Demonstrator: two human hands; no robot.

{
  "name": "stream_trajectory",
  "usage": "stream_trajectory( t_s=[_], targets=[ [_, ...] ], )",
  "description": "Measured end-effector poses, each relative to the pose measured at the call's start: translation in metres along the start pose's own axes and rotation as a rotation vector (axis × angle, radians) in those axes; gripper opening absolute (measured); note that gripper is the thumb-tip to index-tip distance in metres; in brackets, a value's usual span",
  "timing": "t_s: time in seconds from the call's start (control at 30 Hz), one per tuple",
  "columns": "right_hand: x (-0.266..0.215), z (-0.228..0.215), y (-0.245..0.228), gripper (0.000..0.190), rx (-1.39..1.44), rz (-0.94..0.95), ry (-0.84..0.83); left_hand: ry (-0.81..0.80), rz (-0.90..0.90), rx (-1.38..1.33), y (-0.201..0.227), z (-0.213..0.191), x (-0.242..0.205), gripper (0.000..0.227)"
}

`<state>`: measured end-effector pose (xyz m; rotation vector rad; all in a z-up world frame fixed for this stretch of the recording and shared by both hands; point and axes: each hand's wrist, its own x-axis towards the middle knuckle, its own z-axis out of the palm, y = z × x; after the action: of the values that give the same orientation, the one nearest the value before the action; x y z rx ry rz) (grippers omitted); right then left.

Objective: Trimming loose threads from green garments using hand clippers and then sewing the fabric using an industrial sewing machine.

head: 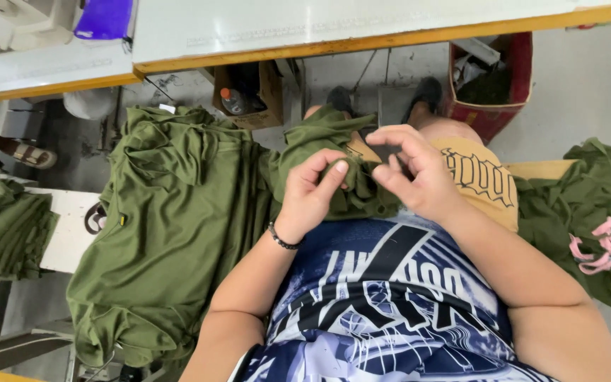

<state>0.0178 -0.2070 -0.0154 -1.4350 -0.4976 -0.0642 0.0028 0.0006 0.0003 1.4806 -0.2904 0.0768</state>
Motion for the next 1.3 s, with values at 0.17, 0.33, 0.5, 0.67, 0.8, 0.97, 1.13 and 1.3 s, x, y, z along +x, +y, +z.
stream_trajectory(
  t_s=[0.17, 0.33, 0.5, 0.67, 0.8, 0.97, 1.13, 1.3],
  targets=[
    [-0.001, 0.012, -0.001, 0.01, -0.362, -0.064, -0.024, -0.048, 0.289, 0.558, 0.016, -0.01, 0.009, 0.007],
    [-0.002, 0.007, 0.008, 0.01, -0.526, -0.139, -0.013, -0.067, 0.466, 0.736, 0.001, -0.012, 0.008, 0.007],
    [0.002, 0.008, -0.004, 0.006, -0.475, -0.12, 0.054, 0.004, 0.504, 0.895, 0.008, -0.029, 0.023, 0.011],
    [0.013, -0.024, -0.009, 0.016, -0.515, -0.117, 0.127, 0.078, 0.309, 0.569, 0.032, -0.054, 0.032, 0.016],
    [0.009, -0.022, -0.019, 0.012, -0.559, -0.126, 0.111, 0.236, 0.257, 0.117, 0.043, -0.074, 0.032, 0.044],
    [0.006, -0.003, -0.015, 0.007, -0.334, -0.051, 0.192, -0.102, 0.424, 0.16, 0.029, -0.041, 0.029, 0.049],
    [0.004, -0.014, -0.021, 0.004, -0.379, -0.122, 0.242, -0.239, 0.281, 0.203, -0.021, 0.006, 0.017, 0.042],
    [-0.008, -0.046, -0.019, 0.007, -0.313, -0.118, 0.342, -0.266, 0.27, 0.214, -0.016, -0.008, 0.018, 0.034]
  ],
)
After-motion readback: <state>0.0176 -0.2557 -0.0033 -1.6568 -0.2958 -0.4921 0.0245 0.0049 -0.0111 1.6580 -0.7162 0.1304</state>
